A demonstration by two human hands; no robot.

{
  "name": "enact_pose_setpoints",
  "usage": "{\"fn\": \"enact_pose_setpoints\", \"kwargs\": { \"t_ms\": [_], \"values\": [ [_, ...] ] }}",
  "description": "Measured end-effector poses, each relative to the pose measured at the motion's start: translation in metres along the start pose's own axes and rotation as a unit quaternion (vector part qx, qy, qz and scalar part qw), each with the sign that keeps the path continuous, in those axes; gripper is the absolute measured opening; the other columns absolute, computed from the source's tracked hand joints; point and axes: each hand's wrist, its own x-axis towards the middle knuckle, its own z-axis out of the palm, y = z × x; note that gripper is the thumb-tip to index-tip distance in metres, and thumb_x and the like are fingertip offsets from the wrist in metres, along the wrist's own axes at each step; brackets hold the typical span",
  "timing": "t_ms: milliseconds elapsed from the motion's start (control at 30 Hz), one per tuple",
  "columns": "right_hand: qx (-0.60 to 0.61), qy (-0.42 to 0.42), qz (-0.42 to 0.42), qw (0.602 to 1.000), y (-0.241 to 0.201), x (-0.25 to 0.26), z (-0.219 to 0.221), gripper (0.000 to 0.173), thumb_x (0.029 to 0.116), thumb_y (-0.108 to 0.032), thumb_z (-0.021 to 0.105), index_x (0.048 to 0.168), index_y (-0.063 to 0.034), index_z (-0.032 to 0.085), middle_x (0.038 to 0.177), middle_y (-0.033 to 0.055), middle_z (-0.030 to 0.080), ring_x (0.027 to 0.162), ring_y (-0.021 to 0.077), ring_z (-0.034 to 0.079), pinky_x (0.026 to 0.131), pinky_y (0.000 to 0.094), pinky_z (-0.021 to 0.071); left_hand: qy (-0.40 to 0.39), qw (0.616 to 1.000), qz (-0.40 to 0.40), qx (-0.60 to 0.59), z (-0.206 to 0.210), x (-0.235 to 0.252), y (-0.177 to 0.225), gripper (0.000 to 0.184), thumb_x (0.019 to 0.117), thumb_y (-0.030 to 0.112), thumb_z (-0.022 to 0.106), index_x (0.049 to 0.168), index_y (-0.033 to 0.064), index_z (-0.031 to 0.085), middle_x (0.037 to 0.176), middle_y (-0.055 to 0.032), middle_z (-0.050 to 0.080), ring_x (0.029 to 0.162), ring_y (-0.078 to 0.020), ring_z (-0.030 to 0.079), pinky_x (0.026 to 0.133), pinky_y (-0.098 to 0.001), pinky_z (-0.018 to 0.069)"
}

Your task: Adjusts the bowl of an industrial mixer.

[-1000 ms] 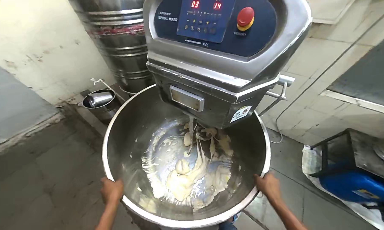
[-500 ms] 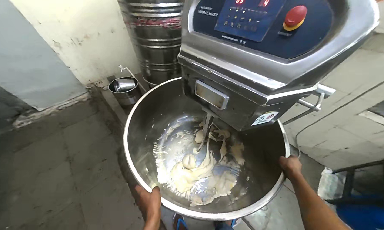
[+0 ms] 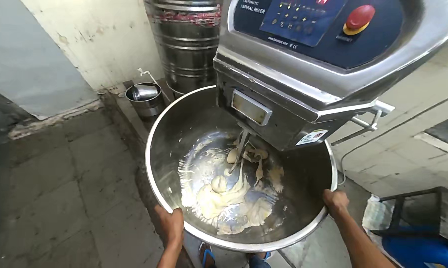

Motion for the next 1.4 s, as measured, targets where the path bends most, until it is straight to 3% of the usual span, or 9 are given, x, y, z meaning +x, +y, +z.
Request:
{"fn": "enact_pose_setpoints", "kwargs": {
  "t_ms": [233, 433, 833, 1133, 1400],
  "values": [
    [0.059, 0.010, 0.023, 0.998, 0.010, -0.029, 0.009, 0.031, 0.0977, -0.015, 0.063, 0.118, 0.0084, 0.063, 0.117, 0.0359, 0.064, 0.111, 0.0505, 0.062, 0.089, 0.0667, 0.0493, -0.016, 0.999, 0.017, -0.038, -0.003, 0.013, -0.002, 0.094, 0.0806, -0.015, 0.063, 0.162, 0.0026, 0.018, 0.152, -0.0301, 0.044, 0.133, -0.0415, 0.053, 0.102, -0.0579, 0.0506],
    [0.085, 0.004, 0.032, 0.996, 0.016, -0.045, 0.012, 0.030, 0.0970, -0.012, 0.064, 0.120, 0.0077, 0.062, 0.117, 0.0355, 0.063, 0.112, 0.0503, 0.062, 0.089, 0.0665, 0.0488, -0.028, 0.999, 0.022, -0.005, -0.006, 0.027, 0.001, 0.100, 0.0748, -0.017, 0.066, 0.161, 0.0024, 0.019, 0.151, -0.0309, 0.044, 0.132, -0.0430, 0.052, 0.100, -0.0595, 0.0505],
    [0.122, 0.024, 0.051, 0.991, 0.018, -0.074, 0.021, 0.028, 0.0942, -0.008, 0.066, 0.118, 0.0056, 0.062, 0.112, 0.0336, 0.064, 0.108, 0.0485, 0.063, 0.086, 0.0656, 0.0493, -0.049, 0.998, 0.037, 0.002, -0.013, 0.056, 0.011, 0.095, 0.0735, -0.019, 0.065, 0.157, 0.0020, 0.024, 0.142, -0.0318, 0.050, 0.120, -0.0421, 0.058, 0.091, -0.0585, 0.0527],
    [0.140, 0.017, 0.063, 0.988, 0.017, -0.104, 0.022, 0.030, 0.0930, -0.004, 0.066, 0.119, 0.0081, 0.060, 0.111, 0.0334, 0.063, 0.105, 0.0464, 0.063, 0.085, 0.0634, 0.0488, -0.070, 0.996, 0.053, 0.010, -0.017, 0.079, 0.022, 0.099, 0.0736, -0.021, 0.063, 0.160, 0.0012, 0.020, 0.147, -0.0325, 0.045, 0.124, -0.0429, 0.056, 0.095, -0.0588, 0.0518],
    [0.167, 0.021, 0.073, 0.983, 0.020, -0.129, 0.031, 0.029, 0.0919, -0.003, 0.066, 0.119, 0.0062, 0.060, 0.104, 0.0294, 0.065, 0.095, 0.0419, 0.064, 0.079, 0.0601, 0.0499, -0.077, 0.995, 0.059, 0.013, -0.018, 0.099, 0.032, 0.090, 0.0740, -0.021, 0.062, 0.155, 0.0008, 0.029, 0.133, -0.0313, 0.053, 0.108, -0.0389, 0.060, 0.084, -0.0552, 0.0531]
  ]
}}
